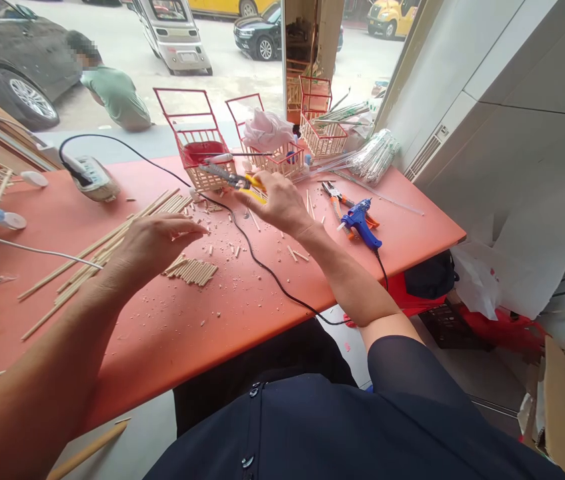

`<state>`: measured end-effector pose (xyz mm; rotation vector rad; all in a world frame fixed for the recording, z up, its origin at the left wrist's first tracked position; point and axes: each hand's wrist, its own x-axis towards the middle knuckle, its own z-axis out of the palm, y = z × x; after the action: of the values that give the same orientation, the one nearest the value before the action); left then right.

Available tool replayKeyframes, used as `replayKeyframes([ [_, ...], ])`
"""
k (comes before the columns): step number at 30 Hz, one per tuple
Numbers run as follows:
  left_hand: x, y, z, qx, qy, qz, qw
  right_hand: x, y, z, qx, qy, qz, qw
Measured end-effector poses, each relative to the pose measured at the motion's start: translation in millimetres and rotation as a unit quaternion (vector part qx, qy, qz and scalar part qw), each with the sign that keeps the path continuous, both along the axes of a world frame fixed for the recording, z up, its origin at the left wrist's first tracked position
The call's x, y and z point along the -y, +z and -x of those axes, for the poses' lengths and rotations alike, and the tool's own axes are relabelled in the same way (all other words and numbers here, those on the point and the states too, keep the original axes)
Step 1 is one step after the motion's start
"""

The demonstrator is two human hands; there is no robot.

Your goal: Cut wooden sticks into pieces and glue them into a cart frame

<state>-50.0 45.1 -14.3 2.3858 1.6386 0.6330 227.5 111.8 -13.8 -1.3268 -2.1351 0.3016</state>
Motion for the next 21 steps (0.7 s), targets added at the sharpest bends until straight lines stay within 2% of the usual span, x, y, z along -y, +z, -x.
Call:
replayKeyframes([
  [4,1,1.7,5,-0.039,0.008,0.033,0.999,10,-17.8,23,0.140,0.021,-0.011,0.990],
  [7,3,4.9,6,-0.060,0.014,0.047,0.997,19,-22.3,35,0.185,0.021,-0.003,0.983],
  [14,5,6.6,1,-0.082,0.012,0.045,0.996,27,-20.5,56,0.223,0.027,-0.005,0.975],
  [21,6,7.3,3,-0.096,0.014,0.028,0.995,16,-23.9,48,0.209,0.018,-0.006,0.978],
])
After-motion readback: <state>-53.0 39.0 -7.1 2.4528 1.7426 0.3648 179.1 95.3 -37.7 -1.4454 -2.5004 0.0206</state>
